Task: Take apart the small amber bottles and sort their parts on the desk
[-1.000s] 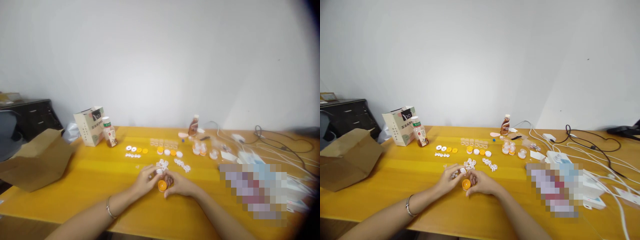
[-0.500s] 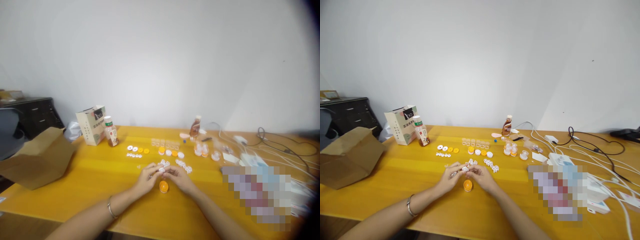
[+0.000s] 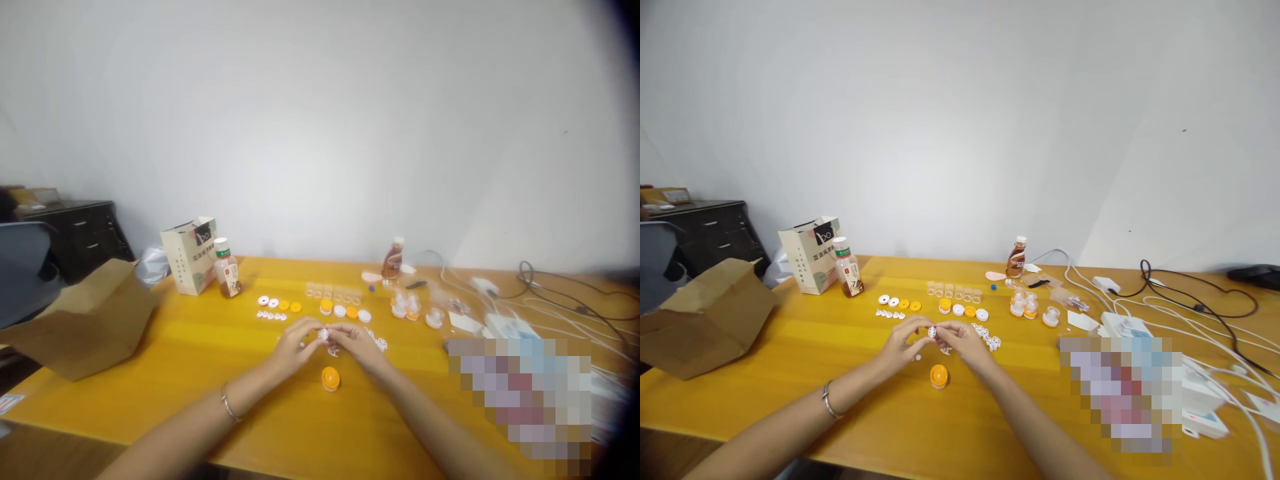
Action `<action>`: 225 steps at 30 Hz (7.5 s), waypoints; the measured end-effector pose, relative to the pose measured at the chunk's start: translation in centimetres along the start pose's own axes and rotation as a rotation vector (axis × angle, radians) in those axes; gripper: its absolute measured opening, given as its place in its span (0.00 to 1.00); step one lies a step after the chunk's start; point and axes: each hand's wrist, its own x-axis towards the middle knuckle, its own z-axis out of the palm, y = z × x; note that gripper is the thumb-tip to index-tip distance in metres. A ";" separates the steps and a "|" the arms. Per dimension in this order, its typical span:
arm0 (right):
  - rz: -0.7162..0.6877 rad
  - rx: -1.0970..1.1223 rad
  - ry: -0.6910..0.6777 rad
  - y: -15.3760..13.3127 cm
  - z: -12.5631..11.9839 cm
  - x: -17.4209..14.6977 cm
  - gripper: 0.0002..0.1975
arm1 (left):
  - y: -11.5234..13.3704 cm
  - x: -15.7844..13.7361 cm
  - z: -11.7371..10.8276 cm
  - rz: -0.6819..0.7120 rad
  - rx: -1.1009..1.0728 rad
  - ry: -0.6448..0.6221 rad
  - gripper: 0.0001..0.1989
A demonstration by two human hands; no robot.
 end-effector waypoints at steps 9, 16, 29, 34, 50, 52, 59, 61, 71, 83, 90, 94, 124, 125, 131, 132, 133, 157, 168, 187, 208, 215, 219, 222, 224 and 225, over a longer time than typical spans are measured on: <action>-0.042 -0.094 0.026 1.2 -0.1 0.0 0.15 | -1.6 -0.7 0.8 0.136 0.157 -0.027 0.13; -0.080 -0.255 0.072 1.1 0.4 -0.4 0.15 | -1.5 -0.9 0.7 0.206 0.304 -0.096 0.12; -0.135 -0.257 0.097 0.8 1.2 -0.9 0.15 | -1.8 -1.2 1.2 0.234 0.348 -0.077 0.11; -0.138 -0.259 0.116 1.3 0.9 -0.7 0.14 | -1.5 -1.2 1.1 0.224 0.332 -0.072 0.11; -0.036 -0.112 0.091 2.2 -0.1 0.1 0.18 | -1.5 -0.9 0.8 0.094 0.131 -0.032 0.12; -0.040 -0.105 0.092 2.2 -0.1 0.2 0.19 | -1.6 -1.0 0.8 0.061 0.110 -0.044 0.12; -0.047 -0.116 0.124 2.0 0.0 0.2 0.17 | -1.4 -1.1 0.9 0.044 0.104 -0.096 0.11; -0.049 -0.121 0.122 1.9 0.1 0.2 0.17 | -1.3 -1.1 1.1 0.042 0.125 -0.080 0.11; -0.192 -0.346 0.340 1.9 -2.0 0.5 0.15 | -1.9 -1.2 0.5 0.103 0.195 0.050 0.11; -0.236 -0.662 0.301 3.5 -0.9 1.8 0.12 | -2.1 -1.0 0.5 0.097 0.206 0.040 0.11; -0.263 -0.664 0.322 3.6 -1.3 2.1 0.12 | -1.7 -0.9 0.3 0.069 0.171 0.013 0.12; -0.323 -0.649 0.325 3.0 -1.0 1.7 0.13 | -1.1 -0.7 0.2 0.046 0.112 -0.017 0.14; -0.430 -0.628 0.435 1.7 -1.1 0.1 0.17 | -2.9 0.2 0.5 -0.247 0.452 -0.438 0.04; -0.422 -0.628 0.422 1.7 -1.1 0.1 0.17 | -2.9 0.3 0.6 -0.245 0.452 -0.426 0.04; -0.380 -0.595 0.386 1.8 -0.9 0.0 0.17 | -1.4 0.6 0.8 -0.236 0.270 -0.219 0.11; -0.382 -0.581 0.388 1.8 -0.7 -0.1 0.17 | -1.0 0.5 0.8 -0.239 0.213 -0.206 0.12; -0.387 -0.567 0.389 1.8 -0.5 -0.2 0.16 | -0.6 0.5 0.9 -0.246 0.168 -0.206 0.14; -0.239 -0.240 0.159 2.1 0.3 0.1 0.19 | -0.9 0.2 1.1 -0.437 -0.349 -0.260 0.15; -0.205 -0.254 0.142 1.9 0.7 -0.2 0.16 | -1.1 -0.1 1.2 -0.507 -0.318 -0.210 0.16; -0.383 -0.681 0.340 2.7 -2.0 0.7 0.15 | -2.1 0.3 0.4 -0.608 -0.286 -0.070 0.16; -0.371 -0.932 0.323 5.0 -1.5 2.4 0.14 | -2.8 -0.4 1.3 -0.702 -0.353 -0.144 0.20; -0.523 -0.761 0.254 3.3 -0.1 0.3 0.16 | -1.9 -0.4 1.4 -0.605 -0.270 -0.107 0.19; -0.558 -0.745 0.198 3.2 1.0 -0.5 0.13 | -1.0 -0.5 1.6 -0.434 -0.132 -0.115 0.16; -0.583 -0.760 0.177 3.0 1.0 -0.6 0.10 | -0.2 -0.4 1.4 -0.369 -0.094 -0.144 0.15; -0.570 -0.765 0.226 2.7 0.3 -0.5 0.11 | 0.3 -0.3 1.0 -0.354 -0.050 -0.178 0.14; -0.543 -0.765 0.264 2.6 -0.2 -0.4 0.11 | 0.6 -0.3 0.7 -0.337 -0.019 -0.200 0.14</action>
